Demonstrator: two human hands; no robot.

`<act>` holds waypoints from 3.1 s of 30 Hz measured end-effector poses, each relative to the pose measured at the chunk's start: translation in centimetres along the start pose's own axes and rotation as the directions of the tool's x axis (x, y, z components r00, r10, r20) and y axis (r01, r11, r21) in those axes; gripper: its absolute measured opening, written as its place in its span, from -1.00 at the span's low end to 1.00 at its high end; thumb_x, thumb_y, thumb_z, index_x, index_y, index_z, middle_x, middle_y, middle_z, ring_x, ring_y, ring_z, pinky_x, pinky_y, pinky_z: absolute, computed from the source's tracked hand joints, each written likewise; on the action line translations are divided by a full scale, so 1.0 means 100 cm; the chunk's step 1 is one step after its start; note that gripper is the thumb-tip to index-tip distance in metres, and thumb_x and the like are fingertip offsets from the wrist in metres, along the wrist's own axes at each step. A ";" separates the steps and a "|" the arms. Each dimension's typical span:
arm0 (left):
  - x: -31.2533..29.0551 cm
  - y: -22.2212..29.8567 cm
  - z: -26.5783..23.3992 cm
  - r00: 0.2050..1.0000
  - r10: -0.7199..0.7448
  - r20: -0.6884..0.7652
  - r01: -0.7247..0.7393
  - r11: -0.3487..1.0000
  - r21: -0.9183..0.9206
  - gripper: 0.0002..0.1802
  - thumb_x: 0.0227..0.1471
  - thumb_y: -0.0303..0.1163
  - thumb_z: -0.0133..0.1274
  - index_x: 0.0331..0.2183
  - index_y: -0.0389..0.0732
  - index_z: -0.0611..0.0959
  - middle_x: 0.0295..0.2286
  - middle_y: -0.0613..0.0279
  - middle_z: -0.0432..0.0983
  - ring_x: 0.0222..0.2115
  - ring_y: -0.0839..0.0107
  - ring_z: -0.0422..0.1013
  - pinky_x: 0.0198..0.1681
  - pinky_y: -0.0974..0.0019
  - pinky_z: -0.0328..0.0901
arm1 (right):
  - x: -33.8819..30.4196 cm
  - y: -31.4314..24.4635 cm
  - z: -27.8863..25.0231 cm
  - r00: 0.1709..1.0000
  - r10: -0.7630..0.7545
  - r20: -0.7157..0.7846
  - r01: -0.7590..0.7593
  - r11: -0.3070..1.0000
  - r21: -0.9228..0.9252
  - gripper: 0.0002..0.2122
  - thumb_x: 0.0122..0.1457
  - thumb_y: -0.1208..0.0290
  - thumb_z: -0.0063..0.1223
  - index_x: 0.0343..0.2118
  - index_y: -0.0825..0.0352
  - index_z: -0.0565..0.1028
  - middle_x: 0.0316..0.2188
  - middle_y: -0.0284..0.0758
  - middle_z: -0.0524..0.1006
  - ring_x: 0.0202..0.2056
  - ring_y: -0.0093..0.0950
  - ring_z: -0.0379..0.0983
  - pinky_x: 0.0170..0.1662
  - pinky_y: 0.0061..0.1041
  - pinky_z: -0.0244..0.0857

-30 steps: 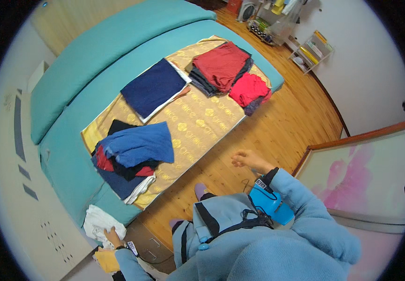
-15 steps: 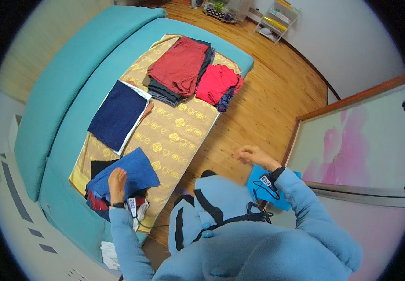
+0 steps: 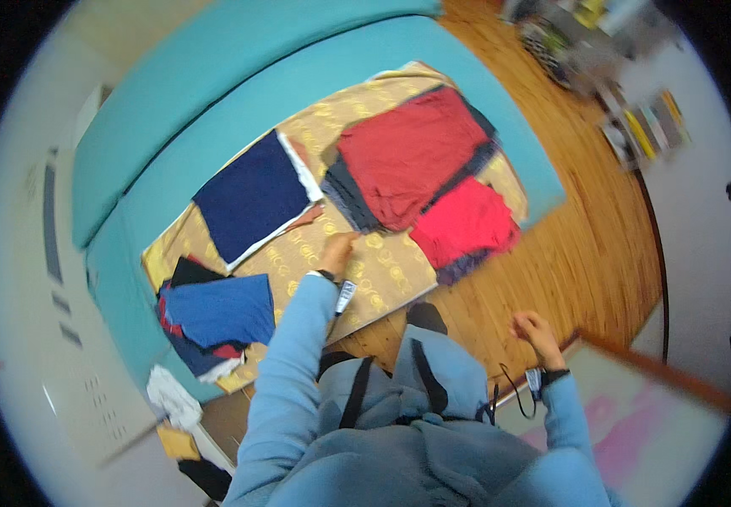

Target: The person folds several shirts on a bed, including a red shirt, a blue polo, and a black long-sleeve shirt. They button the black shirt before folding it and place the folded items into a white laundry basket.

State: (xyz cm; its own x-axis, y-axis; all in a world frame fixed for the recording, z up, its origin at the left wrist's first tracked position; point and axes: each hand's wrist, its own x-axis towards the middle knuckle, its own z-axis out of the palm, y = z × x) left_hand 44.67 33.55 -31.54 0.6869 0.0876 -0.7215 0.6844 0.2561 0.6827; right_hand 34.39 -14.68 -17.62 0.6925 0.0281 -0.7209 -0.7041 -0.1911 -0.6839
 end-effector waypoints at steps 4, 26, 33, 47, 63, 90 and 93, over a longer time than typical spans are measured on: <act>0.014 -0.004 0.039 0.978 0.084 -0.191 -0.096 0.994 -0.055 -0.71 -0.11 -0.22 0.21 -0.54 -0.24 0.55 -0.72 0.38 0.24 -0.73 0.51 0.11 -0.66 0.33 0.00 | 0.039 -0.035 -0.071 0.982 0.133 -0.133 -0.144 0.987 -0.077 -0.78 0.24 0.27 -0.01 -0.21 0.33 0.48 -0.38 -0.33 0.55 -0.40 -0.53 0.49 -0.30 -0.57 0.40; 0.107 -0.019 0.028 0.933 0.118 -0.340 -0.255 0.884 -0.392 -0.34 -0.04 -0.18 0.23 -0.01 -0.38 0.40 -0.12 0.02 0.46 -0.17 0.26 0.44 -0.07 0.23 0.35 | 0.284 -0.138 0.017 0.996 -0.092 -0.006 0.090 0.987 -0.135 -0.58 0.09 0.03 0.15 -0.22 0.34 0.46 -0.41 -0.46 0.42 -0.35 -0.64 0.33 -0.28 -0.63 0.23; 0.100 -0.006 0.014 0.983 -0.088 -0.164 -0.032 0.789 -0.614 -0.44 0.09 -0.14 0.08 0.03 -0.29 0.41 -0.02 0.13 0.42 -0.08 0.30 0.42 0.01 0.25 0.33 | 0.406 -0.136 0.039 0.995 0.058 -0.083 -0.028 0.947 0.321 -0.52 0.03 -0.05 0.18 -0.24 0.31 0.43 -0.44 -0.49 0.36 -0.43 -0.63 0.24 -0.29 -0.65 0.16; 0.098 0.015 0.059 0.961 0.022 -0.274 -0.150 0.878 -0.454 -0.16 -0.03 -0.15 0.20 0.17 -0.25 0.20 0.08 0.15 0.27 0.04 0.30 0.27 0.10 0.28 0.19 | 0.442 -0.128 0.057 0.995 -0.030 0.095 -0.046 0.709 0.703 -0.25 0.13 -0.19 -0.07 0.23 0.28 0.13 0.22 -0.27 0.20 0.24 -0.32 0.09 0.27 -0.22 -0.04; 0.098 0.012 0.069 0.773 0.192 -0.605 -0.138 0.981 0.135 -0.31 -0.28 -0.56 0.12 0.01 -0.44 0.37 -0.16 -0.01 0.47 -0.16 0.23 0.42 -0.05 0.24 0.31 | 0.416 -0.138 0.066 0.834 -0.493 0.248 0.532 0.596 -0.602 -0.15 -0.28 0.98 -0.26 0.23 0.31 0.13 0.20 -0.15 0.22 0.25 -0.31 0.05 0.32 -0.42 -0.16; -0.007 0.105 -0.016 0.807 0.506 -0.305 -0.569 0.804 -0.171 -0.43 -0.14 -0.55 0.23 -0.03 -0.32 0.44 -0.15 0.17 0.48 -0.19 0.44 0.41 -0.05 0.33 0.32 | 0.304 -0.255 0.098 0.789 -0.612 0.051 0.603 0.788 0.126 -0.57 0.10 0.47 0.07 0.05 0.42 0.34 0.08 -0.16 0.34 0.09 -0.27 0.26 0.13 -0.32 0.14; -0.025 0.091 -0.052 0.819 0.490 -0.300 -0.537 0.838 -0.099 -0.30 -0.20 -0.49 0.25 0.03 -0.36 0.38 -0.08 0.13 0.44 -0.10 0.40 0.36 0.03 0.32 0.24 | 0.255 -0.255 0.148 0.887 -0.458 0.059 0.393 0.815 0.426 -0.59 0.19 0.36 -0.01 0.07 0.44 0.32 0.06 -0.20 0.36 0.06 -0.33 0.30 0.05 -0.33 0.28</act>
State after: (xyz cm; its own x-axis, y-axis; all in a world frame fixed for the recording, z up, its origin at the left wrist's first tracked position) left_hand 47.90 40.67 -24.09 0.8242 0.4857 -0.2913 0.1802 0.2628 0.9479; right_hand 67.73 5.40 -20.24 0.9275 0.1706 -0.3325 -0.3687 0.2728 -0.8886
